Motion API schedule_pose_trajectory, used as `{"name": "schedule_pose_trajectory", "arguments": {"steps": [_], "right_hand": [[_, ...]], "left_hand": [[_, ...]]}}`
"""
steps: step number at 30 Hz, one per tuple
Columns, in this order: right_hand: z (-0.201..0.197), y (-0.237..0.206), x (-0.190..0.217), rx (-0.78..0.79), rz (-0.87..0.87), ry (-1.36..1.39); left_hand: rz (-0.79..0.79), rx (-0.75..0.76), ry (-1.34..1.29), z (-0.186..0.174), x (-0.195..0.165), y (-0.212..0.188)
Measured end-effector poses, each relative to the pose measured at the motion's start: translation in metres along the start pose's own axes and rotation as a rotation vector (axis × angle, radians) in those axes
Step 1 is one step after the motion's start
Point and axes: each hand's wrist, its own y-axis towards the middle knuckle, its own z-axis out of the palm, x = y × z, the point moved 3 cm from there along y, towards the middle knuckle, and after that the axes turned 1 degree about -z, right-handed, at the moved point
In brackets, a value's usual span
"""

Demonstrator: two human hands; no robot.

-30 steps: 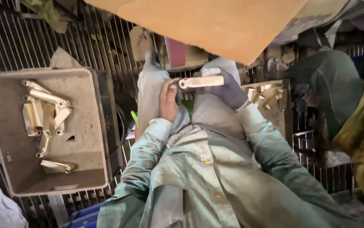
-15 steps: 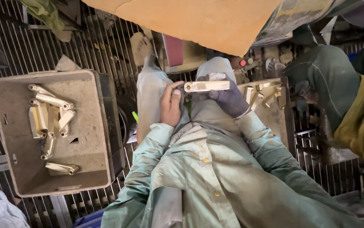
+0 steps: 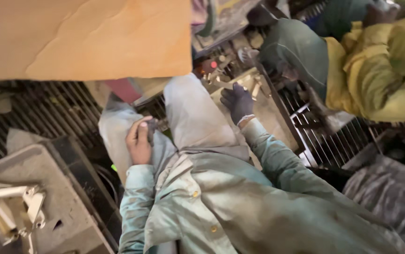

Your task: The person repeatedly picks up small brass-colored metal parts from a bin and rubs them against a belt sander. They handle the parts one at a time, turning them over to sand different edges, then place them into a separate bin.

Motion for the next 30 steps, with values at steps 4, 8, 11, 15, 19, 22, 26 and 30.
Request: {"name": "schedule_pose_trajectory", "arguments": {"steps": [4,8,11,15,19,22,26,30], "right_hand": [[-0.053,0.016,-0.019,0.021,0.034,0.117],[-0.080,0.015,-0.017,-0.128,0.001,0.225],[-0.082,0.016,-0.020,-0.295,0.088,0.211],[-0.051,0.001,-0.015,-0.083,0.066,0.074],[0.004,-0.013,0.003,0.072,-0.145,-0.076],[0.047,-0.027,0.023,0.232,-0.328,-0.251],[0.099,-0.052,0.018,0.464,-0.293,-0.341],[0.125,-0.093,-0.004,0.750,-0.570,-0.721]], "left_hand": [[-0.030,-0.002,0.031,0.006,-0.007,0.000],[0.002,0.028,-0.008,0.012,-0.015,-0.001],[-0.112,0.013,-0.208,0.015,-0.014,-0.002],[-0.205,-0.009,-0.552,0.009,-0.015,-0.002],[-0.250,0.013,-0.877,-0.004,-0.021,-0.007],[-0.167,-0.009,-0.819,-0.020,-0.026,-0.017],[-0.070,-0.174,-0.636,-0.064,-0.020,-0.037],[0.000,-0.409,-0.517,-0.135,-0.007,-0.067]]}}
